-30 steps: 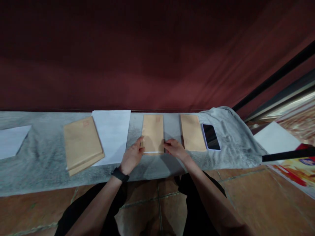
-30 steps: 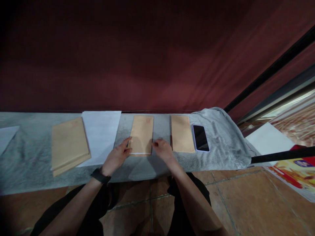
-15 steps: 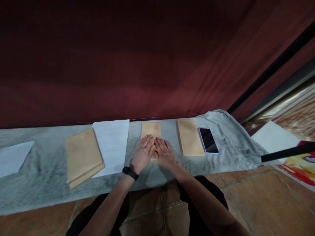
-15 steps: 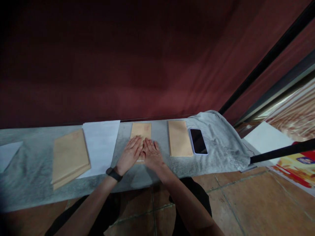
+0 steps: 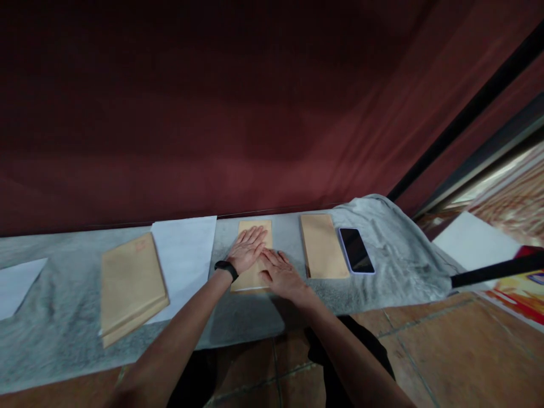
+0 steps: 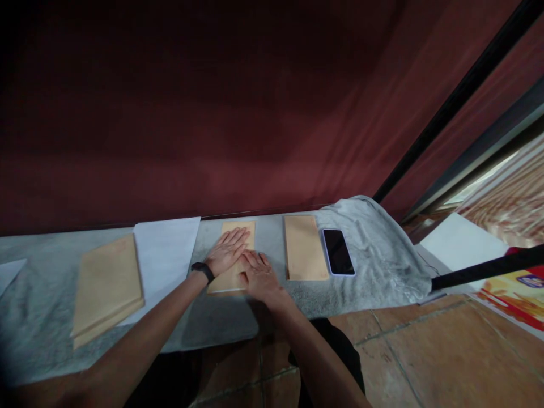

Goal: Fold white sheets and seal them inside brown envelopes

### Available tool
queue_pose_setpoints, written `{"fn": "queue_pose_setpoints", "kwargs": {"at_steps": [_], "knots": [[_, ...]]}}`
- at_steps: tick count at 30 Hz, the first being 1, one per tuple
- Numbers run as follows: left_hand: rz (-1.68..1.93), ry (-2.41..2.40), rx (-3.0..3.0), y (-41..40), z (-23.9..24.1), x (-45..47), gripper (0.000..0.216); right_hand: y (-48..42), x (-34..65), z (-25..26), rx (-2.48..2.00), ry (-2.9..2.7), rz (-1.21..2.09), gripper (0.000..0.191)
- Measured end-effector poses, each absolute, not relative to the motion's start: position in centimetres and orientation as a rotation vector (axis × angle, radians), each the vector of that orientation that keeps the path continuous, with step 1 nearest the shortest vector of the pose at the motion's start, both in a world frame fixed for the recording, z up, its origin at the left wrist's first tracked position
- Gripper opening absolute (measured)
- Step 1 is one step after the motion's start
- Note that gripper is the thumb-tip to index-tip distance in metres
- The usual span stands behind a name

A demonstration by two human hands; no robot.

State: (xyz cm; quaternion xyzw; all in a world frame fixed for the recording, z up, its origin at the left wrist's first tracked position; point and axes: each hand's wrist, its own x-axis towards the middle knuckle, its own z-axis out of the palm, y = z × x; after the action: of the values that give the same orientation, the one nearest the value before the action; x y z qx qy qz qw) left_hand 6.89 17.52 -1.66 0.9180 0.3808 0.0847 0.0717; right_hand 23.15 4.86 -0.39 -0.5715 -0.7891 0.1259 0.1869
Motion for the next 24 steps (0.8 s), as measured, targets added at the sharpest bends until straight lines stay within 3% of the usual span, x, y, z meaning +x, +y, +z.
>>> {"fn": "queue_pose_setpoints", "kwargs": {"at_steps": [13,24], "knots": [[0.204,0.955,2.676,8.8,-0.8,-0.2,0.06,4.8,25.0,0.3,-1.483,-2.246,0.472,0.04],[0.327,0.968,2.617,7.6,0.7,-1.5,0.041,3.0,24.0,1.6,-1.424,-2.432,0.396,0.035]]}}
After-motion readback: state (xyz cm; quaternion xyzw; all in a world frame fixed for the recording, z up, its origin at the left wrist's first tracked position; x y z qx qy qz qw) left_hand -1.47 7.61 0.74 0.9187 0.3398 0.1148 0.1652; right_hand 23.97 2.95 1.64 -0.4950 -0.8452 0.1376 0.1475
